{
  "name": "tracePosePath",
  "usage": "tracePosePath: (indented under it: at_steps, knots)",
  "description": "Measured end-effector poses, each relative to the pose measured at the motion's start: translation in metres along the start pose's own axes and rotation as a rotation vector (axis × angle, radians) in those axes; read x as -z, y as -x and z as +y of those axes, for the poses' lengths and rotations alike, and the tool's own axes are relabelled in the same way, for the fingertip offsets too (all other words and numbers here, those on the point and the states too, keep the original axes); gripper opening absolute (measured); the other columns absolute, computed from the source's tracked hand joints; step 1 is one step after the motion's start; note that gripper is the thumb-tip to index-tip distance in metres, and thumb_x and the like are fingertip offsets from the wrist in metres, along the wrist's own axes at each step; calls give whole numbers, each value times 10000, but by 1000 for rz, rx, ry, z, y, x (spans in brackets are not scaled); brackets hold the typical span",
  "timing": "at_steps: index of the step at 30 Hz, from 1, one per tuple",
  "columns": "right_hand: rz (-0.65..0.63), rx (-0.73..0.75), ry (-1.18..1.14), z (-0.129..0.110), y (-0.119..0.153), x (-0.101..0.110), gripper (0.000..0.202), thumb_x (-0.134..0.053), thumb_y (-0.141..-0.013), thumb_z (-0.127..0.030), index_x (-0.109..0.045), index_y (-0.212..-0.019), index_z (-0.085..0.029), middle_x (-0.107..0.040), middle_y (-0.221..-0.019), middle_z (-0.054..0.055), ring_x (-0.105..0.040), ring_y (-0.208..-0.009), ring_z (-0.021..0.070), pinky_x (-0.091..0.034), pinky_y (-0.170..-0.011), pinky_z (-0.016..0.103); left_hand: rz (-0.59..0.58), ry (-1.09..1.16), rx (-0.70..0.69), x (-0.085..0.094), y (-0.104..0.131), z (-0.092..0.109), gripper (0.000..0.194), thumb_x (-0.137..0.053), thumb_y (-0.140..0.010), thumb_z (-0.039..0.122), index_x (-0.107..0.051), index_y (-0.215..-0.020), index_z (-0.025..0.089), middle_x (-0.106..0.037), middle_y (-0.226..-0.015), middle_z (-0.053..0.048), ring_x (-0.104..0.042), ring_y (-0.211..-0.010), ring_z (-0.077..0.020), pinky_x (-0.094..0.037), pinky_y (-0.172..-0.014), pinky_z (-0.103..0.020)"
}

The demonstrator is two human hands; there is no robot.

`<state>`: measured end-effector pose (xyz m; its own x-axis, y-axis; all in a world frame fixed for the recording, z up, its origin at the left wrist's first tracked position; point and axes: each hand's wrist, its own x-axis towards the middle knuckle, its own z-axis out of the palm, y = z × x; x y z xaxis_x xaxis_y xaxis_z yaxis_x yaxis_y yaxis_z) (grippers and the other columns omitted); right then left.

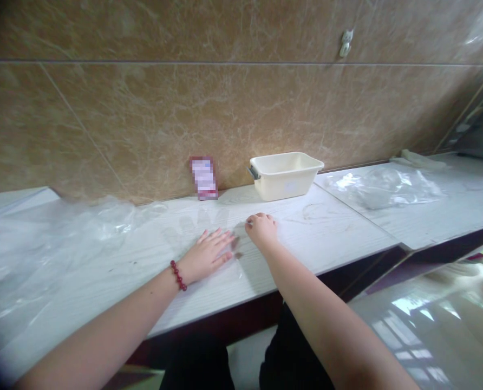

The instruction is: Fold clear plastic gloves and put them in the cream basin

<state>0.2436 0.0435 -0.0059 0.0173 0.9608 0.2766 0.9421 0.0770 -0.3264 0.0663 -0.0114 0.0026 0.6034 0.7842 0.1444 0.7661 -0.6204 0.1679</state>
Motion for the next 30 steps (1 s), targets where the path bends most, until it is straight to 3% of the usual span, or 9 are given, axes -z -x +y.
tracePosePath:
  at_steps: [5, 12, 18, 21, 26, 30]
  knots:
    - [34, 61, -46, -2, 0, -1, 185, -439, -731, -276, -607, -775, -213, -583, -891, 54, -496, -866, 181, -351, -742, 296, -37, 6, 13, -4, 0, -2, 484, -190, -811, 501, -393, -1181, 263, -324, -1305, -45, -214, -1211, -251, -132, -956, -482]
    - [-14, 165, -324, -7, 8, 2, 181, -372, -781, -257, -499, -900, -211, -606, -729, -7, -549, -650, 96, -384, -604, 198, -36, 32, 8, -5, -1, -3, 450, -211, -813, 489, -400, -1174, 296, -346, -1289, -39, -237, -1200, -249, -148, -953, -483]
    - [-74, 207, -446, -7, 11, -4, 330, -511, -683, -233, -454, -1007, -203, -600, -706, -28, -545, -630, 82, -401, -618, 193, -11, 63, 40, -8, -2, -5, 408, -258, -812, 468, -450, -1132, 301, -371, -1271, -27, -267, -1185, -241, -157, -959, -468]
    - [-61, 226, -461, -6, 11, -4, 290, -495, -688, -204, -471, -976, -194, -601, -711, -26, -543, -643, 81, -404, -636, 198, 68, 126, 68, -9, -6, -7, 362, -299, -814, 416, -511, -1058, 253, -440, -1206, -46, -355, -1129, -217, -217, -952, -425]
    - [18, 328, -395, -9, 14, 4, 214, -493, -702, -233, -501, -913, -196, -605, -723, -28, -532, -704, 96, -389, -684, 219, 381, 426, 281, -5, -10, -10, 259, -409, -773, 300, -523, -957, 158, -575, -919, -78, -530, -862, -165, -407, -786, -298]
    - [-9, 389, -317, -14, 18, 8, 207, -490, -710, -222, -511, -916, -209, -616, -756, -20, -526, -778, 116, -363, -739, 250, 359, 746, 348, -3, -9, -9, 310, -416, -775, 300, -465, -1062, 195, -598, -754, -26, -554, -662, -122, -436, -605, -241]
